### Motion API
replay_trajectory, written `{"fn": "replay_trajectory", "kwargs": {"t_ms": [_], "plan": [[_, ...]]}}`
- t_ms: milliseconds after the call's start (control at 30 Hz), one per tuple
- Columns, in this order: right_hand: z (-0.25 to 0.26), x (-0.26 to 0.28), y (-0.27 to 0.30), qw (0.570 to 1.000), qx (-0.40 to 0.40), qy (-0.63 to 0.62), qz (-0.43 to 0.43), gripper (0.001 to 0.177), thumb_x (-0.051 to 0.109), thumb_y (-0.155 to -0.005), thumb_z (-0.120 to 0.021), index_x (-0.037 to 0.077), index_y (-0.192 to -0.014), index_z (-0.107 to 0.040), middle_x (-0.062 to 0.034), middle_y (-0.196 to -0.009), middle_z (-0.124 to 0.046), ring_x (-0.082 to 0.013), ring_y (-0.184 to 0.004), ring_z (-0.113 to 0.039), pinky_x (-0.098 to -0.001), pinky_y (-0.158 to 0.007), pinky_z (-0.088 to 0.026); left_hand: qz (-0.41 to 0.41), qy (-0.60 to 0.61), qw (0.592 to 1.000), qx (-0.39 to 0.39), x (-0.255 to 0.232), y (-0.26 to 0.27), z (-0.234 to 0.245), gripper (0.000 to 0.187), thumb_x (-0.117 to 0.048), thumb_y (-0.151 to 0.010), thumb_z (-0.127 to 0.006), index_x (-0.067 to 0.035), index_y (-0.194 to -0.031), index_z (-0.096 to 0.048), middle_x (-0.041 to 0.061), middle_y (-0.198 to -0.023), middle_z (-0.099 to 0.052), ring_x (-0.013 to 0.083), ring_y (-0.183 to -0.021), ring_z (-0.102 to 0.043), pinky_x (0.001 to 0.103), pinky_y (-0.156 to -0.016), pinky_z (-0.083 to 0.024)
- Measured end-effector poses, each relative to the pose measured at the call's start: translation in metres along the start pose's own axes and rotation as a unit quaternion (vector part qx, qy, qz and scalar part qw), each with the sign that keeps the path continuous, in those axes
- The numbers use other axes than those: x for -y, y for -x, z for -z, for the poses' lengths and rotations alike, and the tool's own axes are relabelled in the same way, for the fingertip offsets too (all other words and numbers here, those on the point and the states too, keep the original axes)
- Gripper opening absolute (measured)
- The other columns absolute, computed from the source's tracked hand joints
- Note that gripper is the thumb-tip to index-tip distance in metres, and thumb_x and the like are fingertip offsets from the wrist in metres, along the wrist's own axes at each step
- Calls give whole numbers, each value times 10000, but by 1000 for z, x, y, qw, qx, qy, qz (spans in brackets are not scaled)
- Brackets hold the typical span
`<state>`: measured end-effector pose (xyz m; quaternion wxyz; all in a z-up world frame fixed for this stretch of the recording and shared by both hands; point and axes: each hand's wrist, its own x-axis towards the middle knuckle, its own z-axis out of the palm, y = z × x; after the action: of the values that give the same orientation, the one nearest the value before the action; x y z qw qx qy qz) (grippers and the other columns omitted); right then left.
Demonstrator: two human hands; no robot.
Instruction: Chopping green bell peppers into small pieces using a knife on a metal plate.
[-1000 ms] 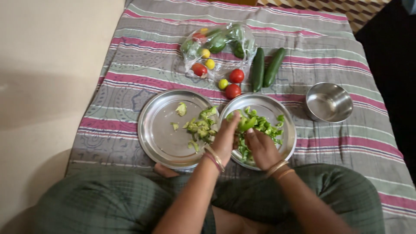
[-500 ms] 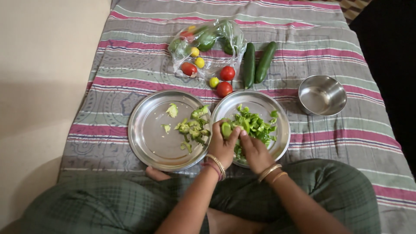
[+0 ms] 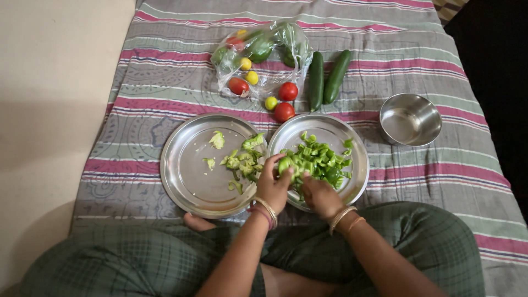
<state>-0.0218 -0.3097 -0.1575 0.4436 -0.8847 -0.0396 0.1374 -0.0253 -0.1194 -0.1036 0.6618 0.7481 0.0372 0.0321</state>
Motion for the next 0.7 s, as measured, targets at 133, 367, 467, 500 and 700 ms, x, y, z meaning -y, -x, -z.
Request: {"fn": "replay_trajectory", "kwargs": {"t_ms": [133,367,467,500,700], "plan": [[20,58,17,998,-62,-14,5,539,496,-1049,-398,43,-865,-626,-72,-677,-569,-215,-592,-519,-387,-606,-453,-56,55,997,-16,2,-10,7,332,-254,-997,-687,-110,-1290,-624,49,-1111,-714,154,-962,-685,294,-837,-547],[38,164,36,989,-83,119,38,518,558,-918,-566,48,-997,-601,-176,-788,-650,-359,-754,-656,-475,-687,-501,206,202,956,51,-44,-19,36,424,-456,-984,-527,-105,-1168,-679,-1,-837,-629,97,-607,-533,261,-498,-431],[33,183,29,970,-104,164,145,563,556,-893,-619,26,-1081,-582,-203,-937,-658,-405,-870,-659,-491,-721,-504,144,182,972,31,-46,-28,51,515,-516,-1014,-493,-48,-1100,-692,2,-789,-637,99,-644,-560,255,-542,-452],[31,191,27,959,-118,171,194,595,548,-890,-644,7,-1126,-571,-222,-1011,-652,-430,-922,-650,-501,-738,-502,89,159,983,17,-46,-31,57,578,-545,-1035,-472,-19,-1050,-713,-15,-804,-670,68,-712,-611,235,-605,-506],[28,220,21,944,-104,167,264,722,587,-845,-694,-13,-1216,-539,-217,-1055,-633,-436,-957,-634,-495,-770,-504,171,383,908,-16,-66,-31,80,405,-481,-1019,-518,-97,-984,-642,-18,-794,-622,88,-667,-590,259,-525,-462]]}}
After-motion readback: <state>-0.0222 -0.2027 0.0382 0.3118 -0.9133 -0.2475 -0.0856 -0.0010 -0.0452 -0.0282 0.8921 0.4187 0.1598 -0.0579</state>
